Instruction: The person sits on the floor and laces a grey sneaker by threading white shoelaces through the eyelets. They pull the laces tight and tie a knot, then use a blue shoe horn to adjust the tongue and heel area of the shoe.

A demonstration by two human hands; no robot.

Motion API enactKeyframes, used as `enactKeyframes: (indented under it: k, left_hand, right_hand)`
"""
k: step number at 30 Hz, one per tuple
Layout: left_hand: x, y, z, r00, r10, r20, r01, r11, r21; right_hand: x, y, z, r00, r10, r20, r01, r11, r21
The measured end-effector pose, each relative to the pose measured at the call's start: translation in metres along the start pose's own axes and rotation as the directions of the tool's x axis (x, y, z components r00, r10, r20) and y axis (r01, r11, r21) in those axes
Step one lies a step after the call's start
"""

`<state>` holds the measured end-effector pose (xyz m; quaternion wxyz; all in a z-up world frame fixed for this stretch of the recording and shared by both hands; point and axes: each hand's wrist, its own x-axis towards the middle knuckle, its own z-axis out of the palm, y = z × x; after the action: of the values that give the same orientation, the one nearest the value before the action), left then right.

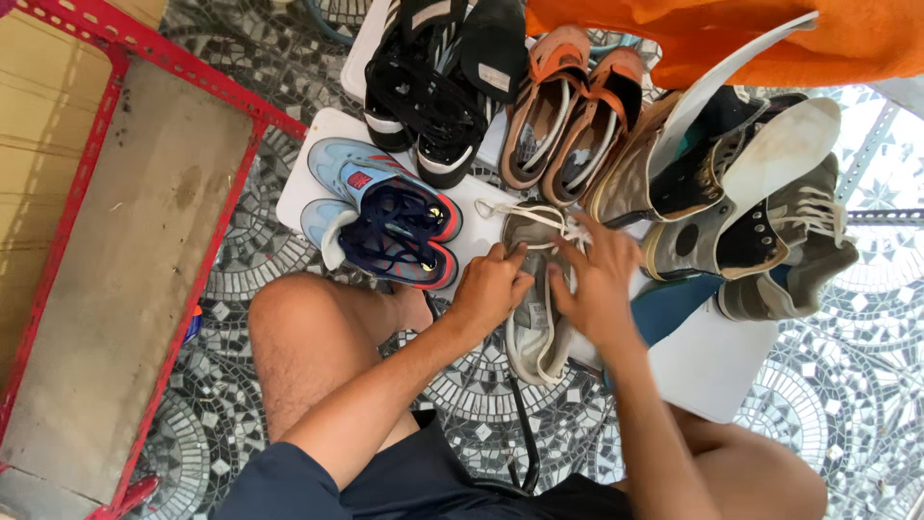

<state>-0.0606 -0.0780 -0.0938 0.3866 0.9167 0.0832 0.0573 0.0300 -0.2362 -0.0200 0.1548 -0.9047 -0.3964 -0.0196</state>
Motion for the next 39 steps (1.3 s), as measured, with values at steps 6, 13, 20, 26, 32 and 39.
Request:
enactKeyframes:
  k: [6, 13, 20, 26, 32, 39]
  left_hand:
    - [0.002, -0.016, 0.022, 0.998, -0.003, 0.056, -0.001, 0.998, 0.066]
    - [0.002, -0.017, 0.016, 1.000, 0.015, -0.007, -0.015, 0.997, -0.072]
    - [0.008, -0.014, 0.010, 0.997, -0.054, 0.058, 0.063, 0.984, -0.165]
    - [0.012, -0.012, 0.008, 0.994, -0.077, 0.079, 0.087, 0.986, -0.143]
    - [0.011, 0.003, 0.004, 0.978, -0.206, 0.039, 0.208, 0.974, -0.089]
    - [0.008, 0.020, 0.000, 0.967, -0.253, -0.038, 0.240, 0.948, -0.211]
  right_hand:
    - [-0.024, -0.042, 0.031, 0.947, 0.318, -0.036, -0.320, 0.945, -0.073]
    - [-0.019, -0.044, 0.066, 0.909, 0.409, -0.086, -0.417, 0.889, -0.189]
    - [-0.013, -0.040, 0.082, 0.885, 0.395, -0.247, -0.442, 0.880, -0.175]
    - [-0.005, -0.040, 0.068, 0.908, 0.387, -0.161, -0.406, 0.908, -0.107]
    - [-0.007, -0.036, 0.062, 0.932, 0.360, 0.035, -0.350, 0.922, -0.164]
    - [-0.038, -0.050, 0.018, 0.909, 0.358, 0.214, -0.328, 0.930, -0.164]
